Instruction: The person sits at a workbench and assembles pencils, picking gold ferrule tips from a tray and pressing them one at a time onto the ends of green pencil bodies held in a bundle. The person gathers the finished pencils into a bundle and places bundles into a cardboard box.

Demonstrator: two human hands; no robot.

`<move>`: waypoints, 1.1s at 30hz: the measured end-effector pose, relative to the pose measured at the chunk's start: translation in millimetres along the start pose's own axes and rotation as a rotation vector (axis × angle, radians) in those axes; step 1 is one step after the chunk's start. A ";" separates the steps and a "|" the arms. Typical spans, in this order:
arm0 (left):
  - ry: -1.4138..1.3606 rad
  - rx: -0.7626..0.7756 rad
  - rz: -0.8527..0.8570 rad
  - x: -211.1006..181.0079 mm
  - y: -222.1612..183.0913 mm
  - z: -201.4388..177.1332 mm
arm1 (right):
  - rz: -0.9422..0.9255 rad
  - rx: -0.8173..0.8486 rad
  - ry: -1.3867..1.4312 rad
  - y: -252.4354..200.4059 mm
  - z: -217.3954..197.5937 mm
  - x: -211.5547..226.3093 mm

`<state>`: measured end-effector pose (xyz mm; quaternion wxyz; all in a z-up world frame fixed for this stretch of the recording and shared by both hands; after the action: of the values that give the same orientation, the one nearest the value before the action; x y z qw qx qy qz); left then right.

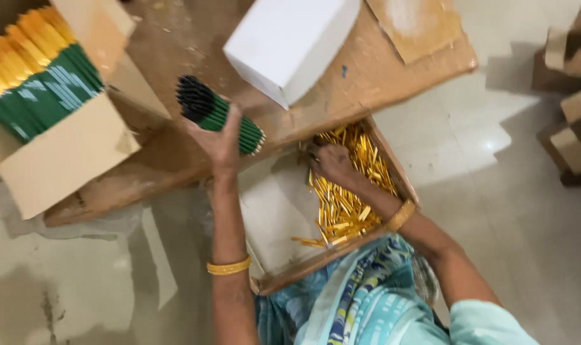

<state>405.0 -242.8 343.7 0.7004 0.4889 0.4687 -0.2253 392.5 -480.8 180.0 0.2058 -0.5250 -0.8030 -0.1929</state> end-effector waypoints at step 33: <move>-0.028 0.146 0.009 68.2 -0.6 -9.4 | -0.299 -0.102 1.005 101.6 -95.4 173.3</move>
<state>431.7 -224.8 282.8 0.6703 0.5375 0.4392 -0.2624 435.3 -360.6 362.1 0.5100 -0.2567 -0.6609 -0.4871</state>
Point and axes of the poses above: each hand's wrist, its own y-axis towards the middle knuckle, its own z-axis out of the palm, x = y × z, the point moved 2 cm from there along y, towards the middle knuckle, and after that the axes turned 8 degrees about z, right-handed, at the moved point
